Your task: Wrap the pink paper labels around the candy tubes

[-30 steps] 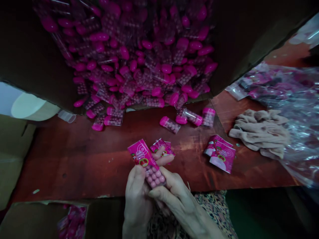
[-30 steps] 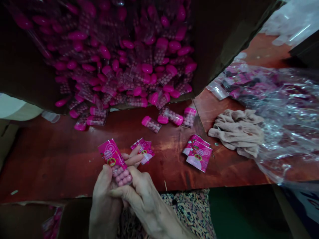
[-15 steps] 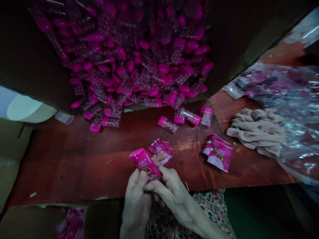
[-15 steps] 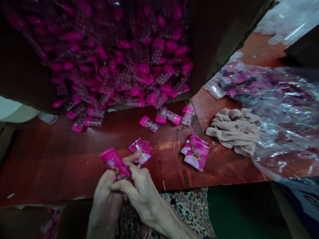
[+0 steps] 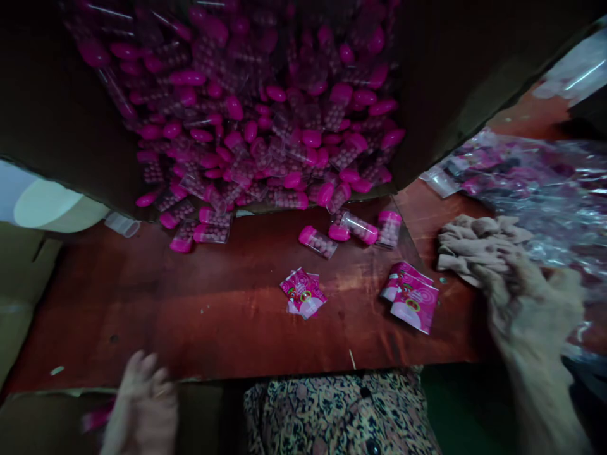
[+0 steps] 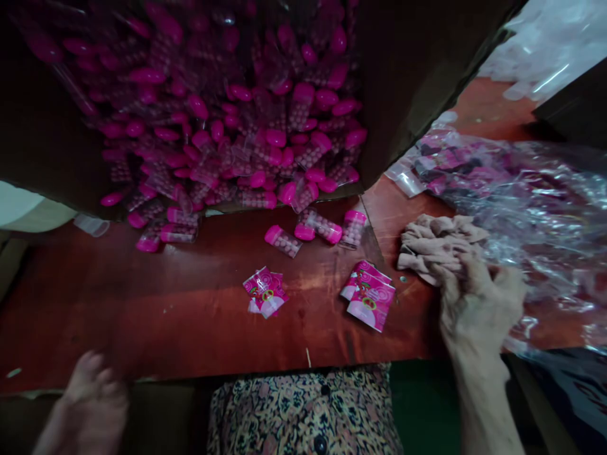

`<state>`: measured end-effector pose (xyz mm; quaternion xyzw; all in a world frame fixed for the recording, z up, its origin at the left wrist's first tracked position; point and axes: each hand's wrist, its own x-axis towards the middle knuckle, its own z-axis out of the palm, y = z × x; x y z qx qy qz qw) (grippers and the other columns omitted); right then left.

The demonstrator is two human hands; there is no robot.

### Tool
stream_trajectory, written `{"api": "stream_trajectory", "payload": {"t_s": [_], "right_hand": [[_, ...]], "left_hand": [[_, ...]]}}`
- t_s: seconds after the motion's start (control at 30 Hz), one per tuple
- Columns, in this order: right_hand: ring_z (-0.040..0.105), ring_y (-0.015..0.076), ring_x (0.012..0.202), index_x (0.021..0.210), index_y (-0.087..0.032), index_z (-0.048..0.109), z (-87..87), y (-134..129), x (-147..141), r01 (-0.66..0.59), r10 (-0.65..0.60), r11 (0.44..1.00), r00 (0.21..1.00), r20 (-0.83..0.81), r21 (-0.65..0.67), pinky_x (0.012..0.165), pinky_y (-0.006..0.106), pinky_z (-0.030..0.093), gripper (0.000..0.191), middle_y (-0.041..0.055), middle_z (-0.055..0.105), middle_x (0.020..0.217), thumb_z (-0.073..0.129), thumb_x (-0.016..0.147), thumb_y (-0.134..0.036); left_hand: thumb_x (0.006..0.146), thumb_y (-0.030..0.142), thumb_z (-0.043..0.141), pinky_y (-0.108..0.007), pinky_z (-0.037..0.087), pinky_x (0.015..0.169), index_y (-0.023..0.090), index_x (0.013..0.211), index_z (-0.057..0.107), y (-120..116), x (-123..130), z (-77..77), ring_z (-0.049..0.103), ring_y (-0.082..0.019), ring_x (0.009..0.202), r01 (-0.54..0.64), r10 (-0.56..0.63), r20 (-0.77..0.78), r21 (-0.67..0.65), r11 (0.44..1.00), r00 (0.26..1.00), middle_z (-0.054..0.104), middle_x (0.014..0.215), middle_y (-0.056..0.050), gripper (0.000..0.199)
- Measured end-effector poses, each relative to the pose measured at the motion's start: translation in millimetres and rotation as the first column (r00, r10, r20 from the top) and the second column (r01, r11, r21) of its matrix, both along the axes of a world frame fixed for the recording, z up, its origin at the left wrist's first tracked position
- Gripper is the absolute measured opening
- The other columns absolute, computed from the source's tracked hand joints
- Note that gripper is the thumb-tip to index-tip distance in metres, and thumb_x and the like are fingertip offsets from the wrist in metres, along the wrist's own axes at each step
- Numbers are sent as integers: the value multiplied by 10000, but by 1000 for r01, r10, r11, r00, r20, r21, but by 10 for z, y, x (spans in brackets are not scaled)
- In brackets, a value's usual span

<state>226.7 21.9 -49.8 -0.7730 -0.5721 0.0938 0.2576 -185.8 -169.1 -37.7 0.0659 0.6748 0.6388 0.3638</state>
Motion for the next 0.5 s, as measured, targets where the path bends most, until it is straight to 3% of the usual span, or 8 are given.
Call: {"api": "stream_trajectory", "payload": {"t_s": [0.07, 0.13, 0.23, 0.3, 0.37, 0.43, 0.5], "right_hand": [[493, 264, 752, 809, -63, 685, -45, 31, 159, 48, -59, 992, 994, 97, 115, 573, 378, 216, 382, 121, 516, 698, 515, 822, -405], [485, 294, 778, 813, -49, 671, -28, -3, 177, 9, -32, 978, 994, 107, 208, 581, 396, 205, 483, 138, 514, 713, 414, 862, -454], [424, 364, 965, 969, -105, 641, 68, -153, -159, -81, 62, 950, 996, 69, 303, 659, 423, 267, 453, 148, 520, 911, 356, 896, -450], [418, 332, 1002, 1042, -182, 612, 112, -283, -569, -108, 80, 937, 992, 95, 331, 731, 441, 324, 330, 132, 524, 968, 409, 898, -399], [485, 255, 849, 991, -193, 622, 95, -402, -1003, -315, 313, 893, 948, 60, 321, 717, 406, 403, 240, 92, 554, 873, 477, 883, -351], [489, 223, 797, 929, -170, 636, 14, -486, -1348, -513, 534, 824, 845, -26, 241, 681, 355, 442, 165, 75, 567, 829, 532, 864, -280], [482, 209, 751, 835, -159, 654, -103, -527, -1546, -604, 622, 774, 781, -52, 188, 649, 331, 446, 95, 67, 577, 784, 592, 826, -230]], "left_hand": [[648, 230, 715, -190, 546, 617, 231, 903, 675, 333, 391, 57, 658, -128, 675, 24, -26, 49, 52, 998, 998, 729, 807, 6, 258], [662, 215, 709, -239, 545, 677, 168, 893, 673, 632, 725, 72, 669, -173, 760, 205, -205, -6, 68, 976, 979, 728, 851, -58, 238], [698, 229, 684, -256, 523, 739, 153, 908, 671, 887, 1019, 1, 663, -174, 806, 362, -354, -156, 23, 932, 922, 721, 884, -73, 224], [725, 239, 659, -263, 505, 785, 166, 919, 671, 941, 1107, -75, 654, -168, 841, 437, -433, -221, -29, 899, 874, 714, 914, -66, 208], [755, 245, 626, -268, 493, 801, 185, 926, 671, 946, 1154, -145, 642, -167, 864, 501, -500, -267, -72, 863, 824, 702, 944, -58, 186], [780, 241, 595, -276, 483, 808, 201, 934, 671, 938, 1183, -198, 630, -168, 879, 537, -536, -326, -96, 838, 778, 685, 969, -52, 176], [791, 227, 579, -280, 472, 820, 209, 938, 674, 935, 1198, -235, 617, -172, 898, 551, -542, -393, -102, 828, 743, 671, 984, -52, 176]]}}
